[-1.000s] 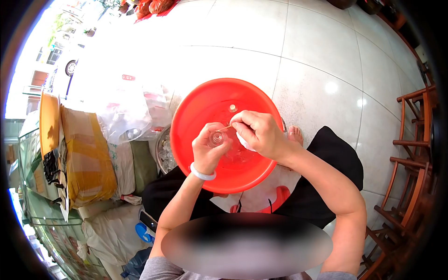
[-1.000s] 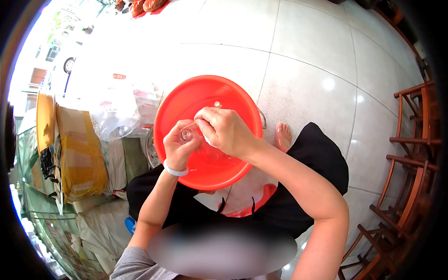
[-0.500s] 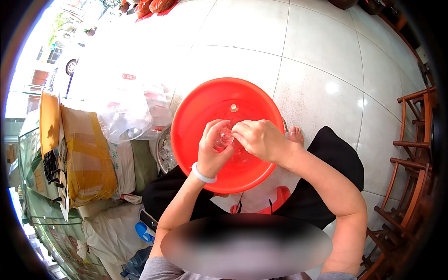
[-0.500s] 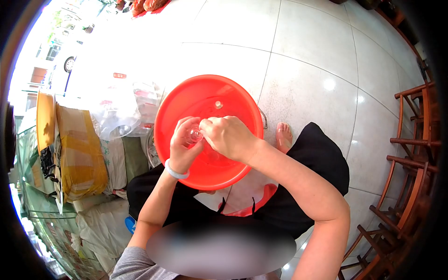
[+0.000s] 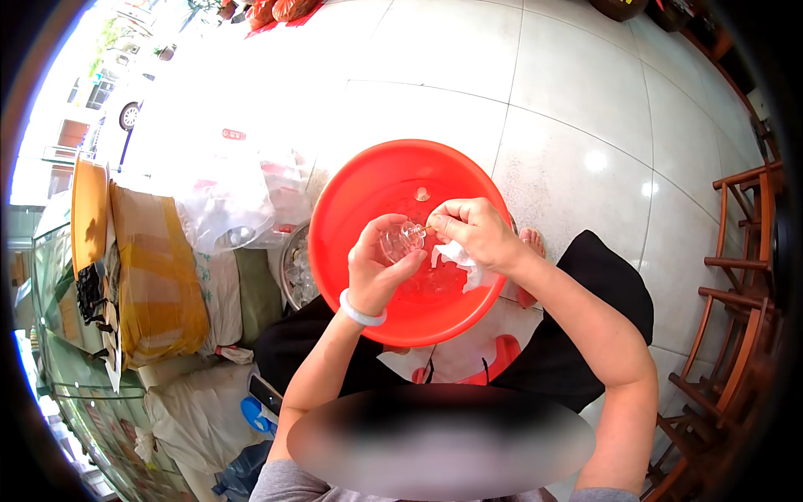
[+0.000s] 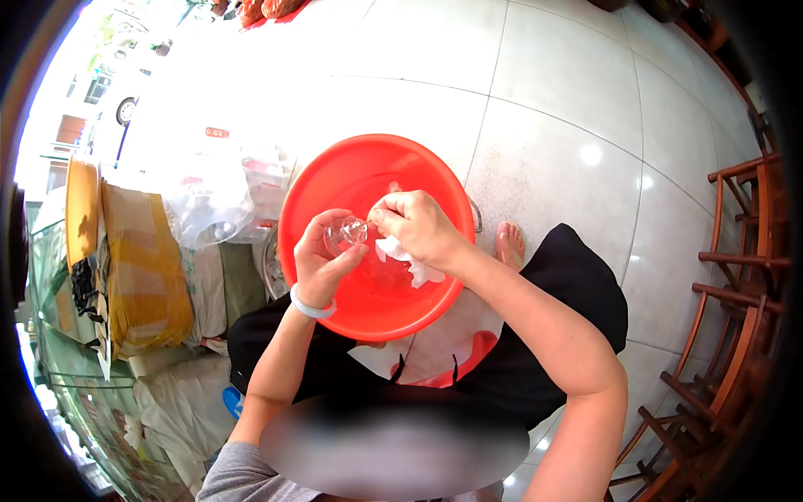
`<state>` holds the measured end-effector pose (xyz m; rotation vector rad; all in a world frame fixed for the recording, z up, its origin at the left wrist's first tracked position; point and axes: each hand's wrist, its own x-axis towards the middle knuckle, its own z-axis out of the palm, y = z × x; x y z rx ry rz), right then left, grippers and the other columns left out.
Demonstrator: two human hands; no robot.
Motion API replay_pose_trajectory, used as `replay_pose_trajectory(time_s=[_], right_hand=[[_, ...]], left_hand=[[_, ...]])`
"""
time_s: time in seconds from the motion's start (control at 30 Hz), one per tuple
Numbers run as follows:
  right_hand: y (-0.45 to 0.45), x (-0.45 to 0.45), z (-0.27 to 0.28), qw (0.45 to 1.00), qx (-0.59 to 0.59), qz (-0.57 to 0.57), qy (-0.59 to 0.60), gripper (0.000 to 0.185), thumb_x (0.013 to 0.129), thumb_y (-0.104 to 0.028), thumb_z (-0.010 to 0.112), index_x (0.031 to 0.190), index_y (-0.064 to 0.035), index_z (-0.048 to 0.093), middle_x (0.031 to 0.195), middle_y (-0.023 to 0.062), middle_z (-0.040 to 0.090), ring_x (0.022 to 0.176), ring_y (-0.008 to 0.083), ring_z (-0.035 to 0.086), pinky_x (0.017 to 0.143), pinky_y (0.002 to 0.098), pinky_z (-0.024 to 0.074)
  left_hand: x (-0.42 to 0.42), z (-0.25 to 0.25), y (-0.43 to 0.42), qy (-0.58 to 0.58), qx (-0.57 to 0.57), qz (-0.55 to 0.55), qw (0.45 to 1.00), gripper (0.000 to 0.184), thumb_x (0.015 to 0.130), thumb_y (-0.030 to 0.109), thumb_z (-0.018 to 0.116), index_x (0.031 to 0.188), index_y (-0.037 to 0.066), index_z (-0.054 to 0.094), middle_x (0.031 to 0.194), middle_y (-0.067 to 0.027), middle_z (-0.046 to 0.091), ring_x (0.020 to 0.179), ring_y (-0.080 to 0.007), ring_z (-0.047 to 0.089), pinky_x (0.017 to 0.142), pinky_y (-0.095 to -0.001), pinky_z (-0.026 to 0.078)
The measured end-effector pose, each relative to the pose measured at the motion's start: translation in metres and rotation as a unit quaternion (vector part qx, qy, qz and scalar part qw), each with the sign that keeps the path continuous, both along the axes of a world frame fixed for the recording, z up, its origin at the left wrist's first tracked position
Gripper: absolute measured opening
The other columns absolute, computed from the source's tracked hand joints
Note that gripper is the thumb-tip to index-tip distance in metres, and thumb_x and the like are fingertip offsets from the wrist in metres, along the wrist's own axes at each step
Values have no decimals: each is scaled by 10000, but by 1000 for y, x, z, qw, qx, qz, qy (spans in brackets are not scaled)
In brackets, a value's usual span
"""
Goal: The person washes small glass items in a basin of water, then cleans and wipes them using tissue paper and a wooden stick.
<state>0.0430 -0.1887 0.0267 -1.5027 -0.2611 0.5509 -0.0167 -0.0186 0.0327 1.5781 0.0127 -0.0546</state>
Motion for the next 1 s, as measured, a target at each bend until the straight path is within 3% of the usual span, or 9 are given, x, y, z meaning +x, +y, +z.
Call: replay_pose_trajectory(time_s=[0.27, 0.37, 0.53, 0.6, 0.67, 0.73, 0.77, 0.93, 1.0], right_hand=[[2, -3, 0, 999, -31, -13, 15, 186, 877, -143, 526, 840, 24, 600, 685, 34, 584, 611, 86, 525, 546, 238, 420], [-1, -1, 3, 957, -116, -84, -251, 149, 875, -91, 507, 856, 32, 589, 616, 110, 581, 522, 176, 555, 509, 289, 436], [-5, 7, 16, 968, -90, -125, -197, 172, 881, -114, 510, 849, 26, 604, 612, 67, 580, 519, 122, 528, 506, 266, 427], [-5, 12, 17, 990, -9, -128, -66, 193, 887, -136, 513, 836, 21, 612, 633, 24, 574, 544, 86, 502, 519, 241, 424], [-3, 14, 16, 991, 18, -129, -28, 197, 890, -148, 516, 835, 15, 612, 688, 9, 573, 604, 69, 497, 560, 223, 427], [-3, 14, 25, 987, 59, -147, 4, 191, 890, -149, 519, 849, 15, 606, 747, 27, 586, 673, 71, 514, 606, 222, 434], [0, 12, 28, 976, 114, -187, -3, 197, 863, -125, 520, 776, 42, 579, 588, 13, 520, 516, 67, 470, 466, 238, 390], [-11, 16, 26, 969, 137, -206, 19, 189, 885, -111, 496, 783, 34, 564, 587, 6, 502, 464, 61, 436, 409, 233, 357], [-20, 18, 31, 968, 147, -199, 49, 188, 894, -115, 488, 794, 28, 558, 582, 2, 490, 446, 58, 425, 378, 229, 338]], left_hand=[[2, -12, 1, -38, 50, 62, 996, 354, 714, -30, 676, 1032, -17, 522, 858, -34, 602, 722, -60, 562, 606, -194, 470], [6, -4, 6, 96, 1, 76, 992, 314, 723, -14, 667, 1006, -11, 530, 796, -32, 603, 609, -48, 533, 502, -181, 426], [27, -46, 21, 184, -79, 113, 973, 251, 747, 4, 636, 976, -9, 536, 777, -56, 607, 570, -74, 534, 454, -199, 400], [35, -72, 22, 207, -66, 127, 968, 224, 770, -9, 596, 983, -8, 530, 811, -69, 599, 621, -104, 565, 477, -207, 421], [42, -104, 23, 204, -55, 101, 972, 221, 725, -43, 610, 931, -20, 532, 819, -88, 613, 682, -157, 605, 561, -261, 524], [42, -187, 27, 151, 56, 35, 986, 238, 703, -41, 624, 923, -10, 539, 799, -100, 616, 683, -166, 603, 544, -275, 526], [38, -190, 12, 160, -5, 57, 985, 236, 672, -7, 669, 882, -6, 562, 765, -83, 620, 688, -156, 601, 548, -276, 506], [44, -243, -5, 152, 371, -61, 914, 404, 632, 186, 719, 1017, 108, 624, 862, -170, 630, 766, -304, 604, 702, -422, 469], [51, -252, -15, 195, 492, -20, 848, 418, 690, 237, 680, 1090, 146, 601, 1032, -148, 607, 937, -300, 574, 796, -434, 434]])
